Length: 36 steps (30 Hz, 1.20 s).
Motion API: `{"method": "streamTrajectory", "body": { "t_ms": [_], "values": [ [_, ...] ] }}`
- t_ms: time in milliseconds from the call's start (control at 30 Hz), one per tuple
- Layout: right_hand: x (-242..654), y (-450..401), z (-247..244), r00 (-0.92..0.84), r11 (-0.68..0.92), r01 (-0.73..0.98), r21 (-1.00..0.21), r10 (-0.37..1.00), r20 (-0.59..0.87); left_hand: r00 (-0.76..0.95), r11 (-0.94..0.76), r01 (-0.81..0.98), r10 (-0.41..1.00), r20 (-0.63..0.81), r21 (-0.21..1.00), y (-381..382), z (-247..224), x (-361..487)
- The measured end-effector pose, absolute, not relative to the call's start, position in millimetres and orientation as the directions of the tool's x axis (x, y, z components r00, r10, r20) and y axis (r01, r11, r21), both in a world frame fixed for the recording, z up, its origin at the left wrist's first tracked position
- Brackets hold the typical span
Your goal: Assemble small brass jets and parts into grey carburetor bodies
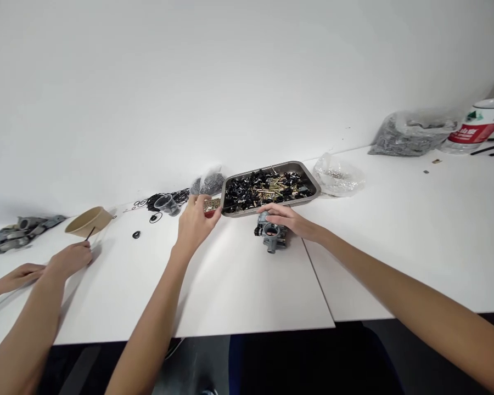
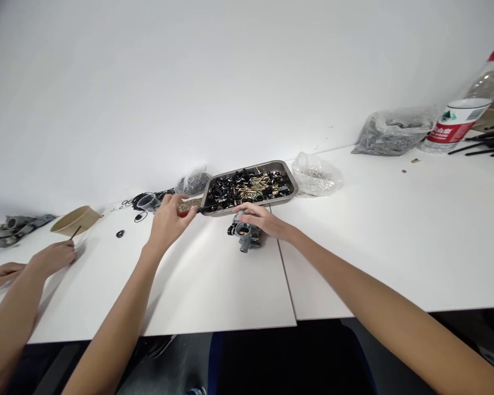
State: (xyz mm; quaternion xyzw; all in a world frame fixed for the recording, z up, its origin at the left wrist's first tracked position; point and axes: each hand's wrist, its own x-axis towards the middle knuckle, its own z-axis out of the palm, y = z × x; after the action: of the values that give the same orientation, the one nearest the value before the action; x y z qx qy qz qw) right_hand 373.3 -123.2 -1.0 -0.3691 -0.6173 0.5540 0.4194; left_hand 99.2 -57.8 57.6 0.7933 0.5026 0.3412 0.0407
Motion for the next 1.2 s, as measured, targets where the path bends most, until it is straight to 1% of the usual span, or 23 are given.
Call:
{"method": "streamTrajectory", "body": {
  "t_ms": [67,100,167,267,333,433,500,600,700,767,833,933,1033,1133,1200],
  "values": [
    [372.9,-122.8,-1.0,-0.379,0.104,-0.007,-0.995,0.920,0.099,0.239,-0.373,0.779,0.920,0.311,0.504,-45.9,54.3,89.2],
    [372.7,-122.7,-1.0,-0.380,0.096,-0.012,-0.995,0.920,0.093,0.246,-0.337,0.761,0.941,0.234,0.554,-40.9,52.8,85.0],
    [372.0,-122.6,-0.8,-0.379,0.089,-0.023,-0.996,0.921,0.091,0.275,-0.299,0.709,0.951,0.140,0.639,-33.4,51.8,78.3],
    [370.9,-123.4,0.1,-0.373,0.092,-0.037,-0.995,0.923,0.099,0.290,-0.273,0.589,0.950,0.116,0.761,-26.7,56.2,71.0],
    [370.1,-124.2,1.3,-0.374,0.082,-0.043,-0.996,0.923,0.092,0.275,-0.255,0.479,0.952,0.132,0.840,-23.5,59.6,66.5],
    [369.1,-125.5,3.6,-0.375,0.067,-0.032,-0.997,0.924,0.075,0.204,-0.237,0.284,0.962,0.183,0.929,-17.9,58.0,58.6],
    [368.5,-126.2,5.1,-0.369,0.069,-0.013,-0.998,0.927,0.069,0.138,-0.230,0.140,0.968,0.211,0.963,-13.7,51.7,52.4],
    [367.8,-127.6,6.7,-0.365,0.071,0.021,-0.997,0.929,0.058,0.054,-0.204,-0.059,0.977,0.207,0.977,-7.8,40.5,41.2],
    [366.9,-130.5,9.1,-0.346,0.098,0.093,-0.991,0.936,0.060,-0.021,-0.182,-0.217,0.983,0.181,0.959,-2.8,34.6,28.2],
    [366.3,-133.5,12.7,-0.332,0.120,0.179,-0.976,0.942,0.055,-0.085,-0.194,-0.301,0.981,0.177,0.934,0.3,33.6,19.6],
    [366.7,-136.5,19.1,-0.312,0.141,0.302,-0.943,0.949,0.042,-0.157,-0.225,-0.361,0.971,0.179,0.905,3.3,33.0,12.0],
    [372.4,-137.8,36.1,-0.295,0.196,0.501,-0.843,0.954,0.046,-0.257,-0.272,-0.404,0.950,0.177,0.873,7.5,30.3,4.1],
    [387.6,-133.1,65.5,-0.296,0.256,0.625,-0.738,0.952,0.079,-0.328,-0.308,-0.414,0.928,0.175,0.857,10.5,26.8,0.6],
    [410.3,-126.8,106.4,-0.202,0.227,0.704,-0.673,0.972,0.118,-0.369,-0.334,-0.415,0.912,0.180,0.846,12.2,24.4,-0.3],
    [427.3,-125.0,133.4,-0.097,0.196,0.753,-0.628,0.977,0.188,-0.385,-0.342,-0.410,0.905,0.179,0.846,13.1,22.7,-0.5]
  ]
}}
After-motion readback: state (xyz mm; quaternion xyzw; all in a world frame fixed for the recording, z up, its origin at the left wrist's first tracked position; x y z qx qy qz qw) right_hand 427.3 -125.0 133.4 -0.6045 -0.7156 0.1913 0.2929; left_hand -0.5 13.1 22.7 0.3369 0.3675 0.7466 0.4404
